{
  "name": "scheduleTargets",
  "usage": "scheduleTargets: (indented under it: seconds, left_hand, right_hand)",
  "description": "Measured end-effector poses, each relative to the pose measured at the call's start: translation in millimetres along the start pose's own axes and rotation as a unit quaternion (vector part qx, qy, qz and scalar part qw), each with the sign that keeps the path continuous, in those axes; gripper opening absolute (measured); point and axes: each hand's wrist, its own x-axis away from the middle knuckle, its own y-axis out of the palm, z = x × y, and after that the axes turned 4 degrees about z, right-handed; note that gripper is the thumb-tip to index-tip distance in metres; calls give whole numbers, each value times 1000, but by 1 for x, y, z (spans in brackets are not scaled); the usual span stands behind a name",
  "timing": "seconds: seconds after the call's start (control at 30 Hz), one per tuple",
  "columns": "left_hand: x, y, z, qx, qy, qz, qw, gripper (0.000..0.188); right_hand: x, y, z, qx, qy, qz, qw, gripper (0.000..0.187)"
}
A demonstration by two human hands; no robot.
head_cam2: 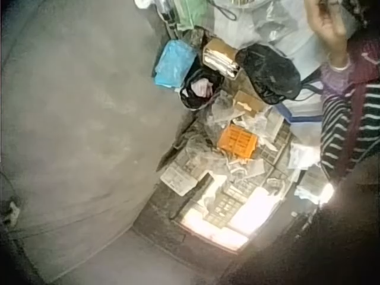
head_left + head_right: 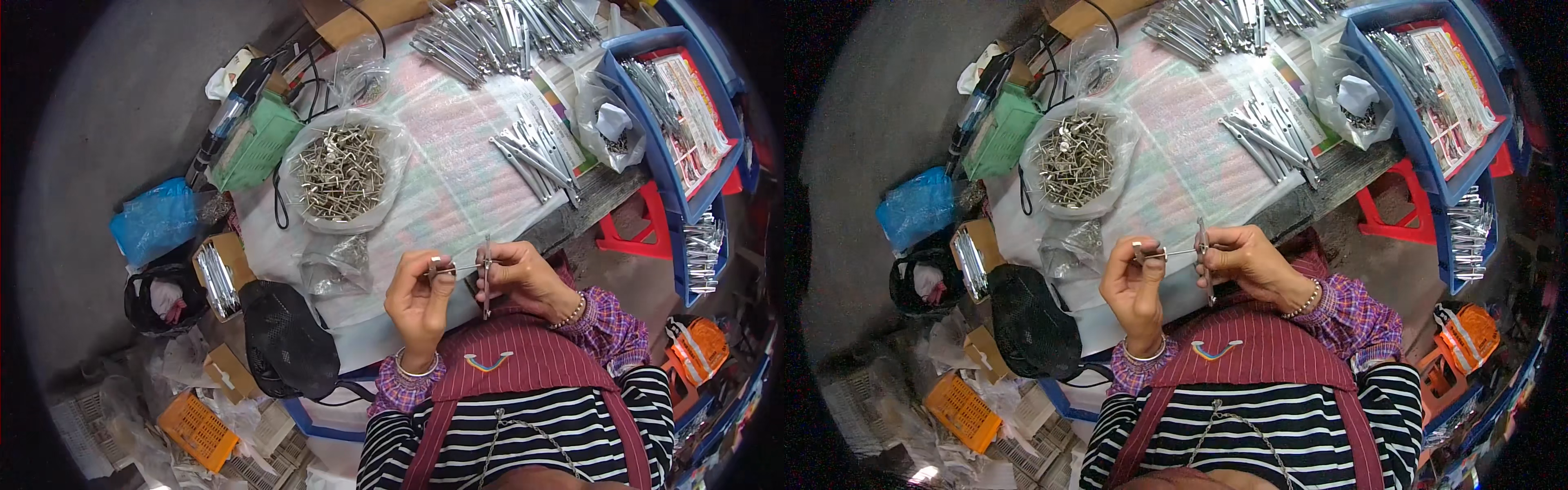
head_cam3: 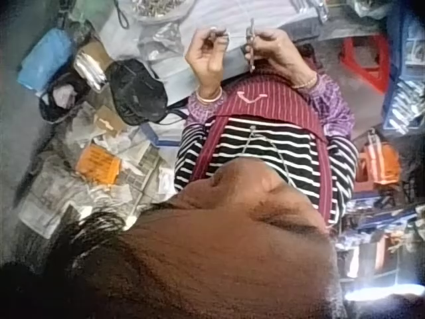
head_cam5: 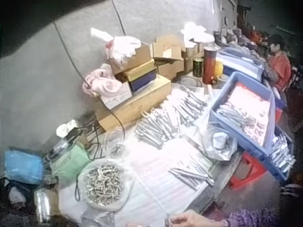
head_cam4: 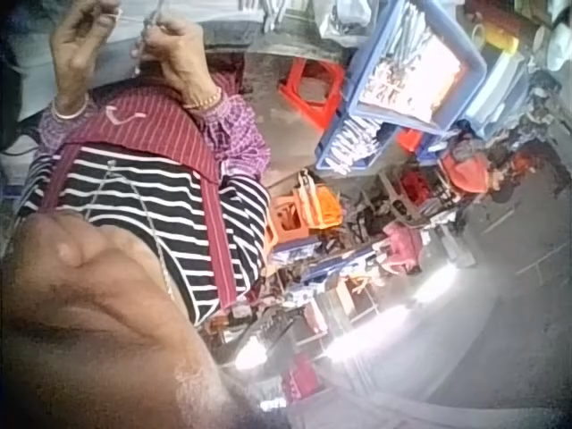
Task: The person is manually assembling small hardware components by sliding metal pins into brackets.
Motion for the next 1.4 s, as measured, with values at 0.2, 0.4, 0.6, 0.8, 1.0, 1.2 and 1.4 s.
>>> scheduleTargets:
  seconds: [0.2, 0.4, 0.6, 0.8, 1.0, 1.2, 1.4]
  left_hand:
    - [0, -3, 1, -155, 130, -67, 977, 14]
    - [6, -4, 8, -208, 99, -98, 968, 15]
    - [7, -1, 11, -214, 85, -104, 967, 16]
    - [8, 1, 10, -213, 59, -91, 971, 14]
    - [10, 7, 6, -225, 145, -99, 958, 12]
    - [7, 5, 2, -101, -71, -101, 987, 13]
    - [10, -1, -8, 72, -101, -64, 990, 25]
  right_hand:
    - [0, 0, 0, -49, -4, 10, 999, 17]
    - [0, -3, 2, -53, -15, 6, 998, 18]
    - [2, 0, 1, -8, -45, 2, 999, 17]
    - [7, 7, -1, 52, -110, 60, 991, 12]
    - [12, 12, 4, 305, -275, 101, 906, 12]
    - [8, 13, 1, 200, -218, 91, 951, 13]
    - [10, 12, 0, 136, -203, 86, 966, 14]
